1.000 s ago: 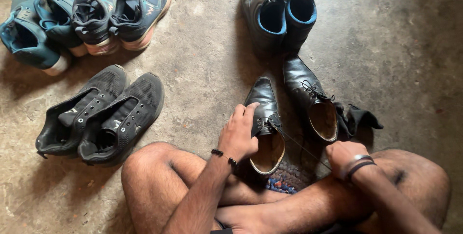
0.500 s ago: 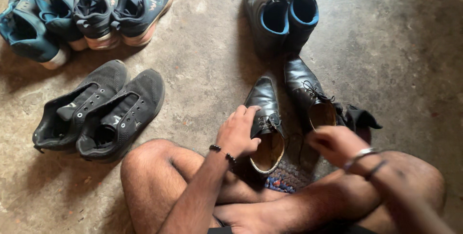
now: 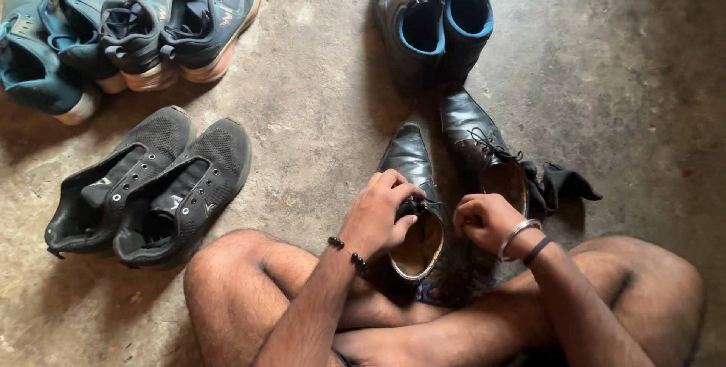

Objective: The person sits on the floor and repairs a black leather shoe by threading a new lace through the eyelets, tying it, and wiping the shoe with a cloth. The person then repeats the lacing process on the second shoe.

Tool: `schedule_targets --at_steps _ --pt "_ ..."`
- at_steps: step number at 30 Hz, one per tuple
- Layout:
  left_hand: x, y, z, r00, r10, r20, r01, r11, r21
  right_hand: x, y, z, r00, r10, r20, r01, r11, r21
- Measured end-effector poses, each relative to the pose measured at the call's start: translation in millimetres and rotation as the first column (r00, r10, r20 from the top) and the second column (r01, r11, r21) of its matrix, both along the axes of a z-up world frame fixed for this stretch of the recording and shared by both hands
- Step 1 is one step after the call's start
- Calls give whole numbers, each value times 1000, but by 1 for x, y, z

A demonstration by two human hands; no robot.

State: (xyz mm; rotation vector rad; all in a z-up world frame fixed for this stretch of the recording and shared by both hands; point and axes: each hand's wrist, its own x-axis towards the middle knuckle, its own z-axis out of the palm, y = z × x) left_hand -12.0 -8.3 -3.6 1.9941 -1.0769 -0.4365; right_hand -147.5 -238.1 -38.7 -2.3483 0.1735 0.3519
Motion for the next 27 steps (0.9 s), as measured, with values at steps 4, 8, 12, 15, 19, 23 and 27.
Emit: schedule_targets --at_steps 4,8,12,15,19,23,27 --pt "0 -2 0 1000 -15 -1 15 1000 -15 7 9 -1 967 -254 27 254 967 2" --pt "-3 -3 -2 995 -62 75 64 998 -24 16 14 -11 966 -255 -31 257 962 89" --pt "-2 -4 -5 986 -142 92 140 990 32 17 11 -22 966 -257 -8 252 937 242" --pt "-4 -6 -7 981 -171 94 168 985 42 13 10 -28 957 -287 33 264 915 304" --pt "-5 -6 -7 975 -205 91 202 979 40 13 8 -30 945 -327 33 298 895 332" --pt "-5 -5 -7 970 -223 99 223 975 14 16 7 -27 890 -419 -180 452 759 468" --pt "-6 -5 -10 975 -197 98 197 980 11 17 9 -25 945 -322 -62 316 843 435"
